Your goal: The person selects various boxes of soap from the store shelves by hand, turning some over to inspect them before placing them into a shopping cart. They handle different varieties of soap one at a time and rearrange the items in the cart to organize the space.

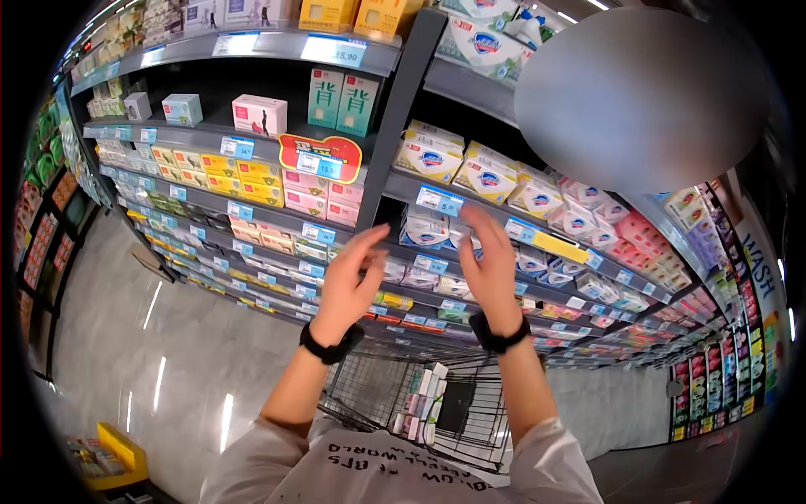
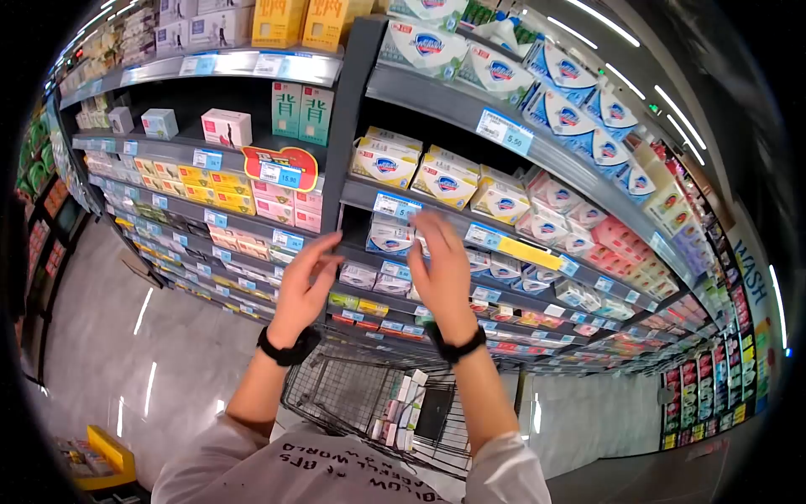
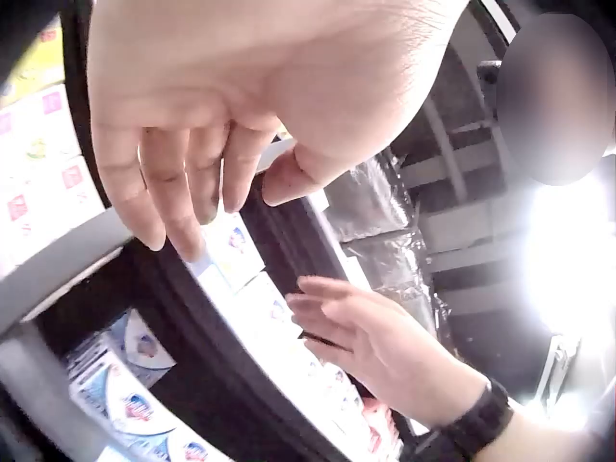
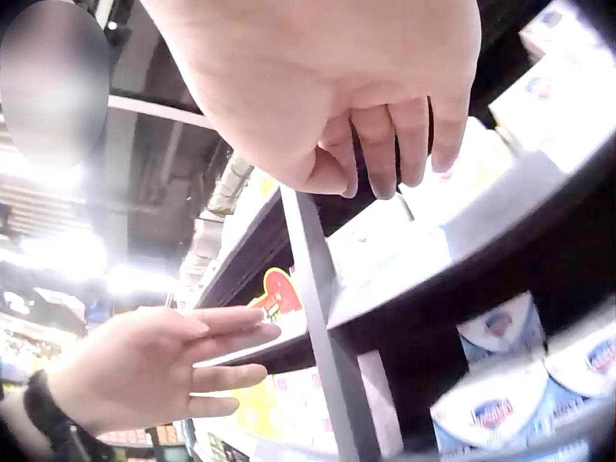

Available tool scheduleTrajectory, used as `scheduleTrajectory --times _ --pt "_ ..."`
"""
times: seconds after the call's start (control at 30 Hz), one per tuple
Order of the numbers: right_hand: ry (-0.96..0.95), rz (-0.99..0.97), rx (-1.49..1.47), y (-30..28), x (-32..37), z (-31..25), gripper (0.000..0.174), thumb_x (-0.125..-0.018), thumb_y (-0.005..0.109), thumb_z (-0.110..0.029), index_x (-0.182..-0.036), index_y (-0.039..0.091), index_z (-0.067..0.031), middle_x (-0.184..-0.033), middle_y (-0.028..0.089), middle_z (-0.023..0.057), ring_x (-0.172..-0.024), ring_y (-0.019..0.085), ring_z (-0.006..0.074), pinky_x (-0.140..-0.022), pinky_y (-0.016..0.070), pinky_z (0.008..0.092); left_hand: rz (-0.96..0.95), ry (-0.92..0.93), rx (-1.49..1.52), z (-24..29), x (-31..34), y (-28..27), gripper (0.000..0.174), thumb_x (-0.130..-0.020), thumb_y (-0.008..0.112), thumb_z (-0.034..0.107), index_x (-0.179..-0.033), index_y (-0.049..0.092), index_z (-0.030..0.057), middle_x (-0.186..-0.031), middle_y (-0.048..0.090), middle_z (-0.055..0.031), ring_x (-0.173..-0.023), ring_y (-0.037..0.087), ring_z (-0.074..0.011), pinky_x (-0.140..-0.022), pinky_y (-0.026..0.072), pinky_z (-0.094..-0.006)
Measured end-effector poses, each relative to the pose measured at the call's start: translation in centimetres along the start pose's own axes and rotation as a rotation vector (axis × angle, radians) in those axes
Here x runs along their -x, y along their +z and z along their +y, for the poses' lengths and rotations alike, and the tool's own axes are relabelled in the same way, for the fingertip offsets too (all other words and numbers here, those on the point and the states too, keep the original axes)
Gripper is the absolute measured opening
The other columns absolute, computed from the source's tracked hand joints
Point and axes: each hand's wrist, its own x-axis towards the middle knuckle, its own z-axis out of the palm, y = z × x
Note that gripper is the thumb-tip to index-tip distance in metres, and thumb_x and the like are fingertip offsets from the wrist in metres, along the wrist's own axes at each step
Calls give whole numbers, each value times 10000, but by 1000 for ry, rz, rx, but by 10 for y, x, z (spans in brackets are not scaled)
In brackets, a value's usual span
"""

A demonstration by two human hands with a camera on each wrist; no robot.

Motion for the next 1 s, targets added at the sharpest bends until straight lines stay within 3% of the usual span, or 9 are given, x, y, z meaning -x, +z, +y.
scheduleTrajectory --times 0.1,0.23,0.33,0.53,0.6,0.7,0.83,1.0 --pt "-142 70 179 12 -47 -11 414 -811 601 -64 -1223 556 -56 -1271 541 143 -1205 495 313 -1000 399 431 46 91 102 20 -34 12 431 -882 491 -20 -1311 479 17 -1333 497 -124 -1001 634 -189 -793 494 -264" --pt "-167 87 483 51 -94 1 467 -806 629 -103 -1256 517 -53 -1284 537 130 -1247 460 300 -1057 325 472 127 164 57 22 -59 18 498 -875 517 0 -1364 423 22 -1377 462 -139 -1011 633 -195 -780 504 -262" --pt "-86 -55 513 58 -96 9 484 -794 657 -127 -1249 512 -49 -1281 541 120 -1258 448 286 -1078 281 495 129 139 67 21 -62 12 499 -874 521 5 -1363 426 22 -1366 472 -142 -1007 635 -195 -771 510 -264" --pt "-55 -65 378 46 -94 3 426 -761 693 -104 -1157 546 -54 -1159 583 117 -1101 541 316 -1051 341 463 166 115 70 16 -55 -3 473 -877 522 10 -1344 452 21 -1344 494 -147 -991 639 -183 -770 515 -262" --pt "-27 -9 307 42 -94 -2 400 -734 711 -56 -1102 553 -54 -1087 588 130 -1032 557 345 -965 421 422 173 133 88 15 -56 -2 463 -880 525 16 -1338 458 21 -1319 508 -148 -986 640 -181 -777 516 -264" --pt "68 48 173 38 -91 -8 406 -706 721 -12 -1074 553 -55 -1062 587 138 -1024 551 362 -873 459 404 153 136 92 16 -60 0 464 -884 535 24 -1340 454 25 -1301 512 -143 -1007 632 -180 -783 516 -262" --pt "-6 114 137 26 -84 -10 392 -727 719 -37 -1084 557 -33 -1060 588 141 -989 569 364 -822 470 392 155 119 109 27 -63 7 461 -888 554 42 -1338 456 30 -1318 489 -138 -1075 601 -194 -802 512 -272" --pt "-44 163 52 4 -40 -33 422 -705 728 -6 -1087 551 -46 -1072 590 143 -989 572 355 -829 475 387 203 314 122 39 -59 10 405 -899 579 89 -1292 500 35 -1376 430 -142 -1178 536 -246 -858 499 -298"
